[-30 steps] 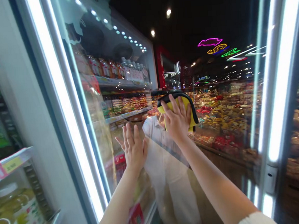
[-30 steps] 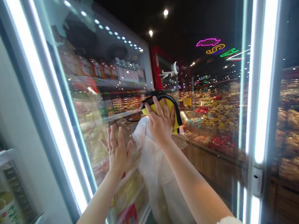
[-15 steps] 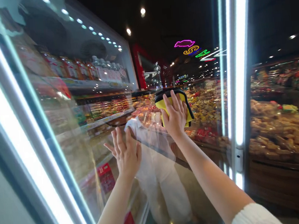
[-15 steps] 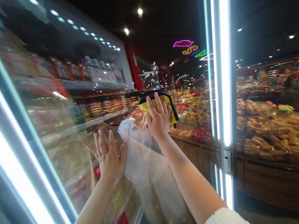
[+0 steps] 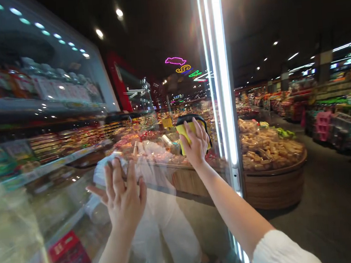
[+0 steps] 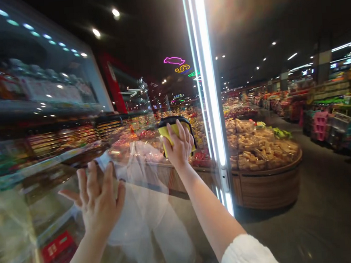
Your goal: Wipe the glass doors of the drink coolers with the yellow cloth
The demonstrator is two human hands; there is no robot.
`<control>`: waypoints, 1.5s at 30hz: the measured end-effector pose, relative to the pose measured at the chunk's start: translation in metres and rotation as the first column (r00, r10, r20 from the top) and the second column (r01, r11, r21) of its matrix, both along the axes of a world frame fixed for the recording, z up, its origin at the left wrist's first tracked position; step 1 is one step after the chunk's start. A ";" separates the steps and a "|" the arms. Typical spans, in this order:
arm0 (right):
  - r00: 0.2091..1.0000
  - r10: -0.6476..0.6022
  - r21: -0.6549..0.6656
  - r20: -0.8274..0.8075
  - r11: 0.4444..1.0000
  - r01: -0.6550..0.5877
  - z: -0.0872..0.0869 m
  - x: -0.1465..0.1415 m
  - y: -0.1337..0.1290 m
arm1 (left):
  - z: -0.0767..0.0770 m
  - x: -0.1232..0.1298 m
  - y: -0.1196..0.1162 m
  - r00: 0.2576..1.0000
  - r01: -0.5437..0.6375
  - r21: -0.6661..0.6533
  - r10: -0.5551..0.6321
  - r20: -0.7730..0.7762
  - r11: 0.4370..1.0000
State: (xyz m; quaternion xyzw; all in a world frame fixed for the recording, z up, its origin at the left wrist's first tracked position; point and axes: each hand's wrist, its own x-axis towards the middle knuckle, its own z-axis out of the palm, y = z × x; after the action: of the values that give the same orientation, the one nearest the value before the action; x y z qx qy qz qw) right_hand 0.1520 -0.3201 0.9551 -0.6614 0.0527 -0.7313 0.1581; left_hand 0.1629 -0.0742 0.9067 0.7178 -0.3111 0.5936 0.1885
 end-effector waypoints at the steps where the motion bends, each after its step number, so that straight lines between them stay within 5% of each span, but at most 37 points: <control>1: 1.000 -0.004 0.016 -0.007 1.000 0.004 -0.012 0.000 0.003 | -0.001 0.001 -0.001 0.999 -0.019 -0.009 0.019 0.035 1.000; 4: 0.992 0.026 -0.213 -0.125 0.976 -0.052 -0.032 -0.002 0.024 | -0.002 0.004 -0.007 0.991 -0.063 -0.011 0.064 0.120 0.998; 8: 0.977 -0.005 -0.436 -0.215 0.895 -0.091 -0.001 -0.003 0.016 | 0.007 0.005 -0.023 0.991 -0.024 0.049 0.018 0.130 0.999; 10: 0.987 -0.006 -0.362 -0.163 0.930 -0.054 0.014 -0.002 -0.012 | 0.011 0.004 -0.030 0.991 -0.005 0.044 -0.001 0.137 0.999; 12: 0.998 -0.020 -0.167 -0.064 0.986 0.009 0.011 0.001 -0.038 | 0.011 0.003 -0.034 0.990 0.001 0.032 -0.006 0.138 0.999; 14: 0.999 -0.048 0.055 0.021 0.997 0.047 -0.013 0.004 -0.048 | 0.008 0.003 -0.036 0.991 -0.005 0.026 0.001 0.132 1.000; 16: 0.999 -0.037 0.137 0.023 0.990 0.033 -0.046 0.006 -0.037 | 0.005 0.003 -0.037 0.991 -0.015 0.024 0.011 0.133 1.000; 19: 0.997 0.011 -0.081 -0.082 0.997 -0.017 -0.076 0.005 -0.007 | 0.005 0.004 -0.042 0.986 -0.029 0.023 0.025 0.167 0.999; 23: 0.981 0.035 -0.322 -0.189 0.942 -0.096 -0.059 0.004 -0.018 | 0.007 0.005 -0.059 0.977 -0.015 0.034 0.007 0.214 0.999; 26: 0.996 0.065 -0.141 -0.059 0.987 -0.073 -0.051 0.007 -0.059 | 0.003 0.004 -0.073 0.976 0.008 0.052 -0.019 0.216 0.999; 30: 0.993 -0.018 0.162 0.113 0.987 -0.001 -0.086 0.013 -0.073 | -0.006 0.003 -0.090 0.981 0.031 0.079 -0.045 0.187 0.996; 33: 1.000 0.004 -0.021 -0.018 1.000 -0.005 -0.095 0.015 -0.065 | -0.008 0.004 -0.105 0.981 0.056 0.114 -0.076 0.178 0.992; 36: 0.996 0.018 -0.158 -0.084 0.987 -0.031 -0.064 0.011 -0.081 | -0.003 0.004 -0.123 0.980 0.084 0.131 -0.106 0.168 0.988; 38: 0.995 -0.009 -0.158 -0.097 0.987 -0.007 -0.041 0.007 -0.103 | 0.001 0.004 -0.136 0.982 0.091 0.142 -0.113 0.154 0.986; 40: 0.993 -0.032 -0.105 -0.113 0.994 0.020 -0.036 0.002 -0.123 | 0.003 0.003 -0.148 0.983 0.088 0.141 -0.109 0.151 0.986; 45: 0.999 -0.006 0.100 -0.040 0.995 0.010 -0.090 0.002 -0.129 | -0.001 0.002 -0.164 0.979 0.085 0.112 -0.104 0.178 0.990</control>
State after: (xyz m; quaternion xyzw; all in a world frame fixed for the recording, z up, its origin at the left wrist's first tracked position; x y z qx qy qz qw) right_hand 0.1544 -0.4490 0.8646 -0.6668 0.0952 -0.7150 0.1872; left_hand 0.1649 -0.2381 0.9056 0.6535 -0.3912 0.6306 0.1495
